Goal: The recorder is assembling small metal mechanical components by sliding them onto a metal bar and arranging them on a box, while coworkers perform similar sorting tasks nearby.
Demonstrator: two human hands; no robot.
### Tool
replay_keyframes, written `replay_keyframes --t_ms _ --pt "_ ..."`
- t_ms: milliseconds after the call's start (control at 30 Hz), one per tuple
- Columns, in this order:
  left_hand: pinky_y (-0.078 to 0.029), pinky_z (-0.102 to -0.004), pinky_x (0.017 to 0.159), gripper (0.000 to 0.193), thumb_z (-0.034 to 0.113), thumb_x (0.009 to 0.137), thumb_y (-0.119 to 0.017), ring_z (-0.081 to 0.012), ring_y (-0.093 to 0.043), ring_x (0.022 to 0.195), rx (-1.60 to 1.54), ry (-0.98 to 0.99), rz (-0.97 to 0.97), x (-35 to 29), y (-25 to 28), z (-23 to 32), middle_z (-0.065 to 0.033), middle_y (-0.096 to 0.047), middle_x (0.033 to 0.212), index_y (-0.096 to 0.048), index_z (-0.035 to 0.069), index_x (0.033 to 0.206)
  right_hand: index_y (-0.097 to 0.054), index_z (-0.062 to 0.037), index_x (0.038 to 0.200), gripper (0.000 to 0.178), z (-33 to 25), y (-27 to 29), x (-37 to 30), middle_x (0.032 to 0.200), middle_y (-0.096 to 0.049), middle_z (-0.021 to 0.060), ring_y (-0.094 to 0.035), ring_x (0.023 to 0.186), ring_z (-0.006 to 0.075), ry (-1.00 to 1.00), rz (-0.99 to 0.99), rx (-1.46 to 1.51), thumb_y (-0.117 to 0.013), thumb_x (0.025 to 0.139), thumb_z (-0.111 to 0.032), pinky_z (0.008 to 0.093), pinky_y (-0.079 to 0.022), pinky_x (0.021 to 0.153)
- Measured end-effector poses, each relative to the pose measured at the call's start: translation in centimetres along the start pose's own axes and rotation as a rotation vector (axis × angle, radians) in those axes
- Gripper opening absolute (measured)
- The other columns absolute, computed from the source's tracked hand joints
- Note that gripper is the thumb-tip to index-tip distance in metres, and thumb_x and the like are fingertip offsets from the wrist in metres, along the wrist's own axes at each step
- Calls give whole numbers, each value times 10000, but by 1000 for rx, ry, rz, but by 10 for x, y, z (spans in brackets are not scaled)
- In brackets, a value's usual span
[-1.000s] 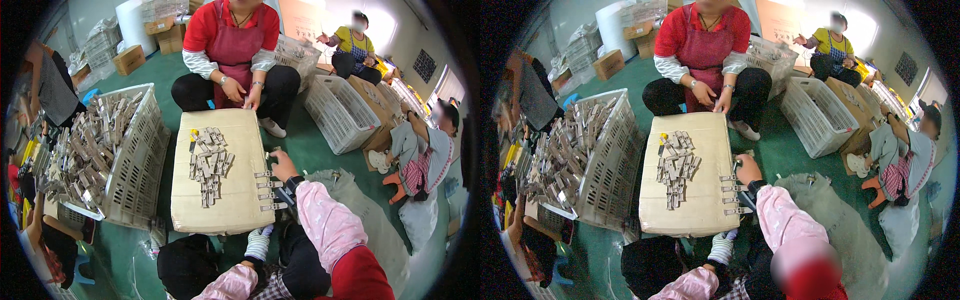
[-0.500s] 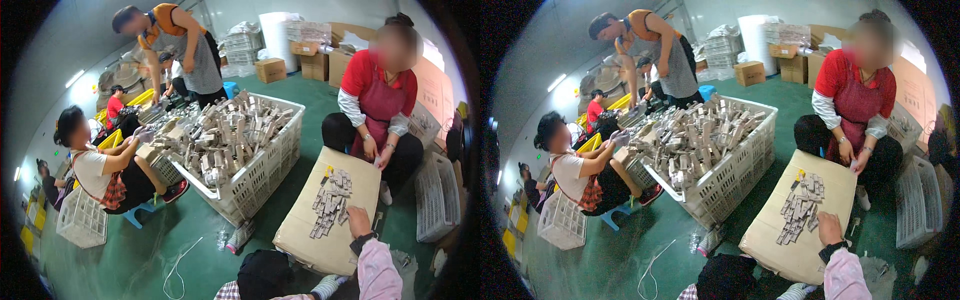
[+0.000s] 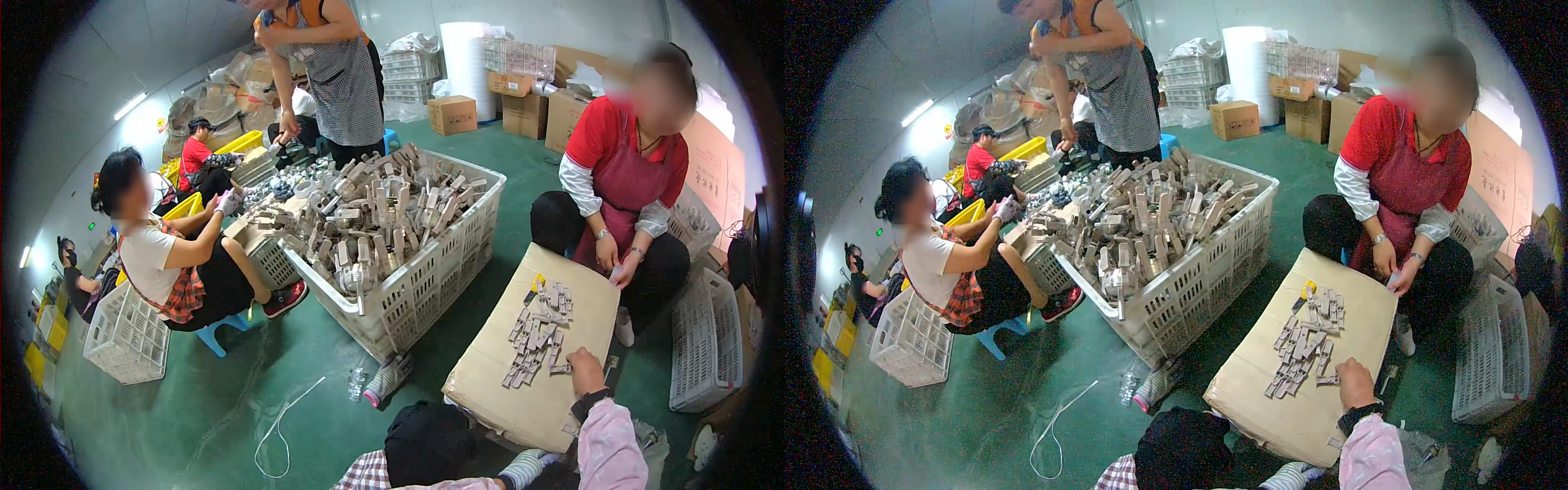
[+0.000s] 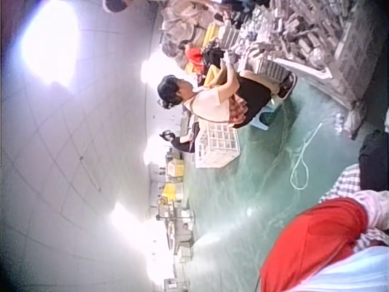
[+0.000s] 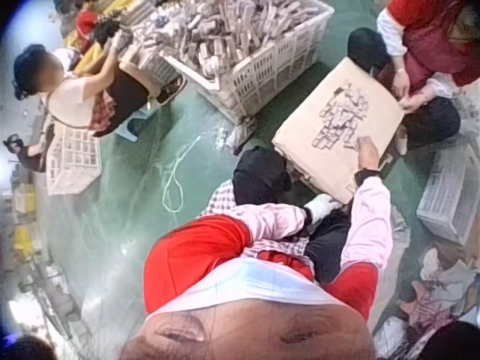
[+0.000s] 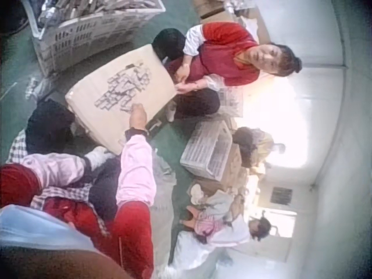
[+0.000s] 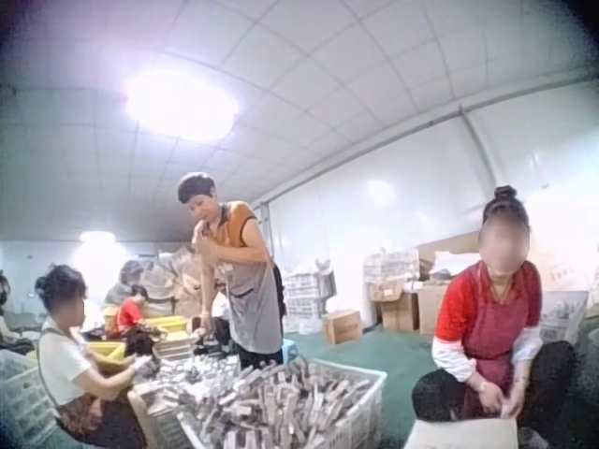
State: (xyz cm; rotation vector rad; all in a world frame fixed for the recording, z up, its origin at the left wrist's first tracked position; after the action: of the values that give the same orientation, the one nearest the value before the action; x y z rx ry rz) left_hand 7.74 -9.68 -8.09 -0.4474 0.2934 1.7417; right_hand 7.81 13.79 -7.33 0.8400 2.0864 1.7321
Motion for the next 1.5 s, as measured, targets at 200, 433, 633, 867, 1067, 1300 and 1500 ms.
replay_keyframes --t_ms 200,433,633,867,1067,1300,1500 --pt "-453 -341 831 307 227 839 -555 -285 -601 945 -17 64 30 -12 -2 6 -158 -656 1010 -644 38 1065 -606 -90 762 56 -16 14 -13 821 -586 102 -548 838 275 78 45 -201 -588 709 -96 412 -381 766" --pt "-404 -365 935 302 272 919 -483 -228 -540 1077 313 -142 -124 64 -30 -94 -101 -601 1165 -585 84 1131 -519 -26 912 144 10 43 -16 864 -578 206 -568 833 376 -279 138 244 -552 842 -148 405 -460 694" --pt "-438 -376 886 349 332 880 -579 -324 -602 977 93 -135 38 46 -6 -67 -188 -650 1015 -639 39 1060 -583 0 944 133 74 44 -34 754 -618 73 -578 595 120 -588 400 971 -585 849 -92 251 -478 537" --pt "-443 -347 857 373 302 867 -626 -254 -617 929 -60 -25 0 37 -18 -60 -161 -669 1013 -636 -15 1062 -586 0 966 160 114 32 -74 730 -603 43 -542 533 84 -859 402 1232 -627 830 -73 220 -443 472" --pt "-438 -326 863 337 266 861 -638 -210 -600 912 -72 -17 13 38 -17 -70 -121 -671 1011 -641 5 1074 -633 16 884 96 112 10 -68 759 -627 51 -566 568 104 -849 331 1125 -624 809 -42 230 -490 531" --pt "-434 -314 872 324 244 851 -656 -168 -582 898 -94 5 -3 41 -16 -72 -81 -671 1014 -647 12 1076 -642 12 898 119 119 -1 -61 803 -649 60 -612 609 128 -814 314 973 -625 815 -71 241 -464 512" --pt "-445 -347 861 357 291 869 -617 -276 -622 938 -69 -44 1 40 -15 -71 -174 -664 1020 -640 -9 1060 -637 39 894 110 119 -6 -57 823 -646 89 -625 657 169 -821 284 971 -627 806 -27 276 -531 607"
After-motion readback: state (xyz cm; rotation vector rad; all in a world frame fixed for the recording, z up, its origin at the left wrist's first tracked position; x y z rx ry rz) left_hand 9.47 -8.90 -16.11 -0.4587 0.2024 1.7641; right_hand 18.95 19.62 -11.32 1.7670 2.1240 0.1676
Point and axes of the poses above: each hand's wrist, its own x-axis towards the middle knuckle, its own y-axis out of the back of the hand, z = x × y, the point moved 2 cm from there along x, towards the middle knuckle
